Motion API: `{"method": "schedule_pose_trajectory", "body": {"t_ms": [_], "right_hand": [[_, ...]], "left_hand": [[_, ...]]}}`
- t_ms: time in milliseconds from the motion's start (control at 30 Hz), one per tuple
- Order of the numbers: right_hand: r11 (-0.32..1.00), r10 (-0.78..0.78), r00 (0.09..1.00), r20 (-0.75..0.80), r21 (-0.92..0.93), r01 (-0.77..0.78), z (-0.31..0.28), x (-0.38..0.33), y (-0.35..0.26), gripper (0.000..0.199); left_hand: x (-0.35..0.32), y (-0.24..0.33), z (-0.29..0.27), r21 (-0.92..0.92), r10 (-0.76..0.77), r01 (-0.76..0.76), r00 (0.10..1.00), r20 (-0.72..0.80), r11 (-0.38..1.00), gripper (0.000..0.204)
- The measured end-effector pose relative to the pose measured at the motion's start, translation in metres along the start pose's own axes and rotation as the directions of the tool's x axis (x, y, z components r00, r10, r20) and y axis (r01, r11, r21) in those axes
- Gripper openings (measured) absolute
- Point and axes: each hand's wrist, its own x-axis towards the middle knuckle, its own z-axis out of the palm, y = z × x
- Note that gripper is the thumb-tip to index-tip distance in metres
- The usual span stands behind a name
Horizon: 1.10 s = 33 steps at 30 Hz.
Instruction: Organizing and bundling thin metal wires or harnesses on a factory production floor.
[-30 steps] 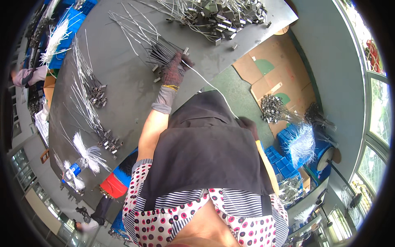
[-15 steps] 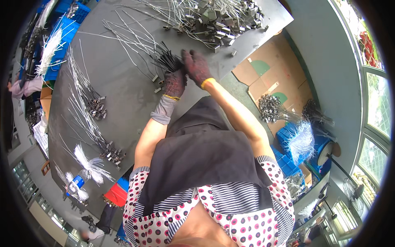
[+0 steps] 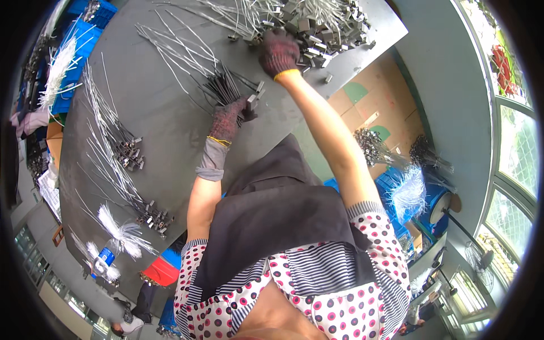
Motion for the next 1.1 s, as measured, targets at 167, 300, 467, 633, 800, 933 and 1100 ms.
{"method": "schedule_pose_trajectory", "body": {"t_ms": [167, 300, 467, 633, 800, 933, 1100], "right_hand": [[0.988, 0.122, 0.93, 0.347, -0.132, -0.08, 0.038, 0.026, 0.014, 0.02], [0.993, 0.103, 0.93, 0.352, -0.089, -0.076, 0.014, 0.034, -0.003, 0.021], [0.973, 0.03, 0.996, 0.089, 0.226, -0.049, 0.013, 0.011, 0.03, 0.018], [0.963, -0.122, 0.988, -0.089, 0.231, 0.14, -0.03, -0.029, 0.035, 0.019], [0.649, 0.169, 0.933, 0.319, 0.676, -0.349, -0.065, -0.094, 0.049, 0.022], [0.349, 0.253, 0.77, 0.586, 0.687, -0.638, -0.099, -0.168, 0.066, 0.023], [0.114, 0.135, 0.423, 0.896, 0.411, -0.905, -0.131, -0.284, 0.09, 0.029]], "left_hand": [[-0.027, -0.028, 0.004, 0.009, 0.191, -0.191, 0.978, -0.082, 0.982, 0.034], [-0.046, -0.04, 0.002, -0.043, -0.109, 0.108, 0.994, -0.025, 0.993, 0.024], [-0.041, -0.043, -0.011, -0.891, -0.638, 0.237, 0.766, -0.074, 0.388, 0.019], [-0.036, -0.023, -0.015, -0.981, -0.606, 0.135, 0.795, 0.024, 0.138, 0.024], [0.004, 0.016, 0.03, -0.99, -0.42, 0.099, 0.906, 0.048, 0.102, 0.029], [0.048, 0.049, 0.064, -0.968, -0.275, 0.251, 0.928, 0.249, -0.031, 0.032], [0.088, -0.042, 0.157, -0.999, -0.161, 0.04, 0.986, 0.037, 0.013, 0.025]]}}
